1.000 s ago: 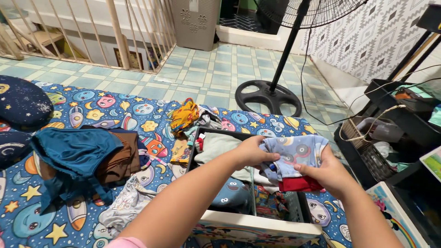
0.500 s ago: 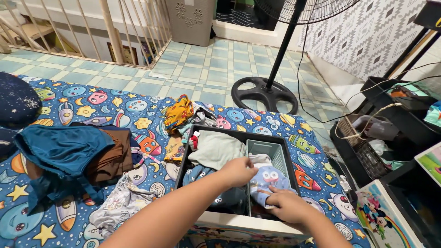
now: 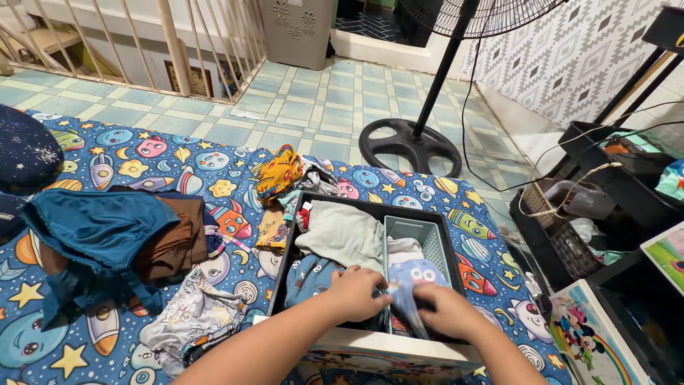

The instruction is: The person folds various children's garments, including shirts, pants, and underwear, and places them into a drawer organizer. The person handles each item one at a time, folding and stacking them neatly.

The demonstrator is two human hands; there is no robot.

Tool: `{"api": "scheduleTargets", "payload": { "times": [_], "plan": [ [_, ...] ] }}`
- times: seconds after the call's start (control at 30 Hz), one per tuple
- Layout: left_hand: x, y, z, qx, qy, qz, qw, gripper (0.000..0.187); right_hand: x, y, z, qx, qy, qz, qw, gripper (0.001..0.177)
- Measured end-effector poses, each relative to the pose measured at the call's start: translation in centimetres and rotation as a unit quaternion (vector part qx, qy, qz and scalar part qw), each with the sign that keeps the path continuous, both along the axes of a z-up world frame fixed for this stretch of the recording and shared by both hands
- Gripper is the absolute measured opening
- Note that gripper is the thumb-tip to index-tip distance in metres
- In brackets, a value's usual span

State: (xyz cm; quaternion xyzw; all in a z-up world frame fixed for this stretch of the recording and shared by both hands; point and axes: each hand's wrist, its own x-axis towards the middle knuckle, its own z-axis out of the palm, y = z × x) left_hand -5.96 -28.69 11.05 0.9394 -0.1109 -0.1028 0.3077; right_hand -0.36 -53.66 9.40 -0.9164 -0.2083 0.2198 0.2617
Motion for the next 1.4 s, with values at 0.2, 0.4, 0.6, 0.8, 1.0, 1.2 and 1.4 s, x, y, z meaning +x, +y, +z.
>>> {"api": "scheduleTargets", "payload": {
  "times": [0.2, 0.4, 0.6, 0.8, 1.0, 1.2, 1.4],
  "plan": [
    [-0.3, -1.6, 0.8, -0.165, 0.025, -0.028, 0.986, 0.076, 2.8, 1.3, 1.5, 0.181, -0.285, -0.071, 0.939, 0.082],
    [4.4, -3.7, -1.1, -0.443, -0.033, 0.081, 0.892, 0.051, 3.5, 3.1, 7.0, 0.375, 0.062, -0.238, 0.894, 0.076],
    [5.1, -0.1, 1.0, -0.611, 0.191, 0.2, 0.742, 0.054, 2.6, 2.5, 8.9, 0.526, 0.246, -0.262, 0.771, 0.051],
    [0.9, 1.4, 3.0, -0.071, -0.425, 0.143, 0.891, 0.095, 3.0, 4.6, 5.8, 0.567, 0.245, -0.295, 0.729, 0.052],
    [0.7, 2.5, 1.1, -0.234, -0.007, 0.024, 0.972, 0.068, 3.8, 6.4, 5.0, 0.603, 0.257, -0.289, 0.698, 0.049],
    [0.1, 1.4, -0.2, -0.342, 0.063, 0.139, 0.927, 0.079, 2.8, 8.4, 6.4, 0.65, 0.269, -0.301, 0.644, 0.041],
    [0.7, 2.1, 0.6, -0.6, 0.204, 0.3, 0.713, 0.077, 1.6, 8.6, 9.5, 0.697, 0.294, -0.226, 0.613, 0.043]
  ]
}}
